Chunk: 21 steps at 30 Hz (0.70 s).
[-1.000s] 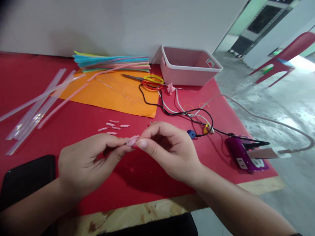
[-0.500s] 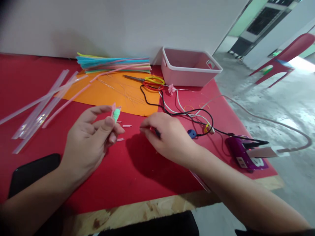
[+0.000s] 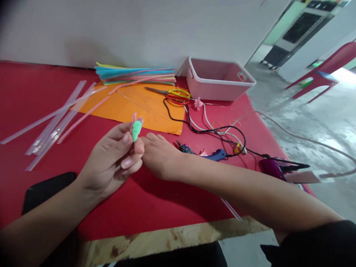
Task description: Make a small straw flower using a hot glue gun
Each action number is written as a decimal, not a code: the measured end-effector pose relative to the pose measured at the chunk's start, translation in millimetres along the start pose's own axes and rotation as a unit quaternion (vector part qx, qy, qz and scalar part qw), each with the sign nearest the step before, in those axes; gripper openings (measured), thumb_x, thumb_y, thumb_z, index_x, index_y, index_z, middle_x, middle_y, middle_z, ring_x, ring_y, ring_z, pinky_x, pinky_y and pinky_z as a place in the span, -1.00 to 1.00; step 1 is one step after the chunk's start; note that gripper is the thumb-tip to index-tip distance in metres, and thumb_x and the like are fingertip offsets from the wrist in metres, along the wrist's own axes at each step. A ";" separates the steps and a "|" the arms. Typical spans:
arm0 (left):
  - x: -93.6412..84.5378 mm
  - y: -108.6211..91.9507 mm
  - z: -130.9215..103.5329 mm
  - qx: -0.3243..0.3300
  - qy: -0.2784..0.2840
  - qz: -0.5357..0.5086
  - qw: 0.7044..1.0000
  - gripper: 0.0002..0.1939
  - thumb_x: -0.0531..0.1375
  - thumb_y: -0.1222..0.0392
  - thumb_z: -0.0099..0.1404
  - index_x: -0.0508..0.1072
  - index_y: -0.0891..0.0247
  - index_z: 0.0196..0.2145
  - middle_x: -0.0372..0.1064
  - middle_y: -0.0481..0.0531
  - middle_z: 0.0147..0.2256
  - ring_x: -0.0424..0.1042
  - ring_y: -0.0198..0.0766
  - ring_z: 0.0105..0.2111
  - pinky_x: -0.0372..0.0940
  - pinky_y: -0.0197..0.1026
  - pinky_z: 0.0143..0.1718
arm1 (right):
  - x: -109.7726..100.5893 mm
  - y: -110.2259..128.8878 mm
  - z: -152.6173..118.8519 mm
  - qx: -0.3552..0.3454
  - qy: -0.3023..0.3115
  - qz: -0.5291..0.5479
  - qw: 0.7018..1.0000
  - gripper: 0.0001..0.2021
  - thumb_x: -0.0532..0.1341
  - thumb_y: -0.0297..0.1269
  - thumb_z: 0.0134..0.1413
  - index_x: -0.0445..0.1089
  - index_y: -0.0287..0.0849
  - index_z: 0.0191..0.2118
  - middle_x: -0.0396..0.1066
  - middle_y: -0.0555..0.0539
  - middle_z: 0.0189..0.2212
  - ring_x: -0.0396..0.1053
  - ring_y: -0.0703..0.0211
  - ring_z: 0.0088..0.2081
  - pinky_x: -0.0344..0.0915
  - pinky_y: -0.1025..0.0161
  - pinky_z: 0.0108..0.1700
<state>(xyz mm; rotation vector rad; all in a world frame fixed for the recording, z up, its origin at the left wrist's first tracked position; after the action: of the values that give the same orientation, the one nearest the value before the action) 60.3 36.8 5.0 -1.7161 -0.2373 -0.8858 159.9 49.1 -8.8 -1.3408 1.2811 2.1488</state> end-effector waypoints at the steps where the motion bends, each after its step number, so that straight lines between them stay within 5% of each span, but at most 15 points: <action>1: 0.6 0.2 -1.1 -0.005 0.003 -0.002 1.000 -0.67 0.46 0.14 0.11 0.45 0.20 -0.23 0.51 -0.11 -0.54 0.16 -0.53 -0.72 0.03 -0.48 -0.71 | -0.6 1.5 -3.3 -0.014 0.034 -0.018 0.999 -0.77 0.20 -0.57 0.05 0.24 -0.14 -0.51 0.33 0.03 -0.48 0.23 0.24 -0.41 0.24 0.26 -0.29; 5: 2.4 1.1 -3.9 -0.013 0.008 0.002 1.000 -0.74 0.42 0.13 0.17 0.45 0.22 -0.27 0.50 -0.09 -0.54 0.10 -0.55 -0.72 0.02 -0.48 -0.69 | -24.6 -2.2 -20.9 -0.033 0.041 -0.072 0.996 -0.83 0.09 -0.60 0.15 0.32 -0.19 -0.32 0.44 -0.13 -0.30 0.35 0.14 -0.27 0.30 0.18 -0.16; 9: 1.3 5.5 -5.2 -0.016 -0.020 0.035 0.999 -0.82 0.37 0.15 0.23 0.47 0.24 -0.27 0.54 -0.04 -0.45 0.13 -0.56 -0.71 0.04 -0.47 -0.68 | -71.5 -12.4 -39.0 0.047 -0.147 -0.151 0.977 -0.91 0.16 -0.46 0.24 0.39 -0.18 -0.26 0.47 -0.10 -0.33 0.38 0.14 -0.33 0.29 0.23 -0.29; 11: -0.7 9.2 -5.8 -0.019 -0.043 0.066 0.997 -0.84 0.36 0.18 0.24 0.50 0.25 -0.25 0.55 -0.02 -0.39 0.17 -0.56 -0.68 0.05 -0.46 -0.68 | -86.1 -10.6 -48.8 0.050 -0.188 -0.130 0.972 -0.93 0.21 -0.44 0.21 0.43 -0.15 -0.27 0.50 -0.06 -0.35 0.41 0.17 -0.34 0.32 0.25 -0.30; 16: -2.3 18.1 -8.0 -0.043 -0.058 0.117 0.990 -0.81 0.39 0.19 0.21 0.52 0.26 -0.23 0.50 -0.05 -0.42 0.24 -0.53 -0.64 0.13 -0.47 -0.68 | -87.0 0.7 -70.5 0.021 -0.168 -0.012 0.985 -0.88 0.24 -0.46 0.18 0.48 -0.11 -0.24 0.55 -0.04 -0.29 0.49 0.19 -0.28 0.42 0.25 -0.25; 21: 1.7 18.3 -10.4 -0.053 -0.049 0.200 0.977 -0.76 0.39 0.18 0.21 0.50 0.31 -0.21 0.45 -0.08 -0.46 0.36 -0.46 -0.61 0.31 -0.43 -0.63 | -75.1 5.1 -83.9 -0.003 -0.222 0.008 0.975 -0.87 0.27 -0.47 0.20 0.50 -0.09 -0.22 0.58 -0.02 -0.31 0.54 0.20 -0.26 0.48 0.26 -0.18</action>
<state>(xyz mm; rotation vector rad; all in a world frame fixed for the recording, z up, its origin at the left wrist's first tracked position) 67.4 20.7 -6.6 -1.8243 0.0932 -0.5250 242.9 -7.2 42.6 -0.7827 1.1023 2.2894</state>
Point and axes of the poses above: each hand's wrist, its own z-axis towards the middle knuckle, its own x-axis out of the palm, y = z × x, the point moved 4 cm from there along z, towards the middle knuckle
